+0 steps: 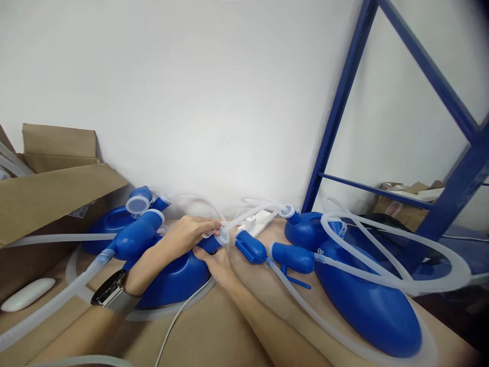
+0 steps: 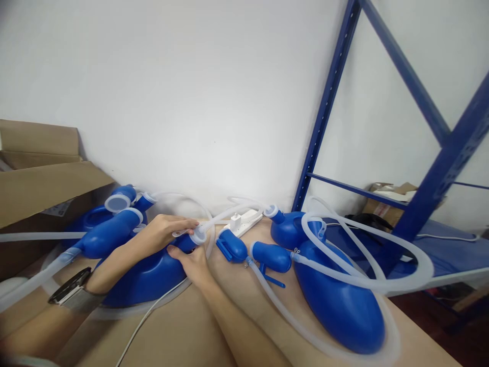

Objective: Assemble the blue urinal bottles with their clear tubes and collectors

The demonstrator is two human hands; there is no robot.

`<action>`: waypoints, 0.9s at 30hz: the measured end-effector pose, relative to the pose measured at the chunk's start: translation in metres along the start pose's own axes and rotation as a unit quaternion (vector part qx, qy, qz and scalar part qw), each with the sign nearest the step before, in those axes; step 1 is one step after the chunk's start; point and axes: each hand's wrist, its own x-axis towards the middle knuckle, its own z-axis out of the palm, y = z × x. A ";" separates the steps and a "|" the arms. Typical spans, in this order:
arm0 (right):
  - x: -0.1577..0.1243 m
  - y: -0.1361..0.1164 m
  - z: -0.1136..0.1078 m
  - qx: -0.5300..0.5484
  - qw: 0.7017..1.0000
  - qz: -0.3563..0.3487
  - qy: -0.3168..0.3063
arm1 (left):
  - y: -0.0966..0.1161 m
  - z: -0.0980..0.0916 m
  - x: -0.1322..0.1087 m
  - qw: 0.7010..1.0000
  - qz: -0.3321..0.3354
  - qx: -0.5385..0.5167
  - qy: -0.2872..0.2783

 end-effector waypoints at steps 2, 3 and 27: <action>-0.002 -0.001 0.001 -0.012 1.000 0.005 0.002 | -0.001 0.003 0.002 1.000 0.004 0.003 0.003; -0.004 -0.001 0.002 -0.021 1.000 0.010 0.002 | -0.001 0.004 0.005 1.000 0.001 0.011 0.011; -0.010 0.001 0.006 -0.049 0.998 0.031 -0.018 | 0.065 -0.047 0.019 0.990 -0.081 -0.015 0.116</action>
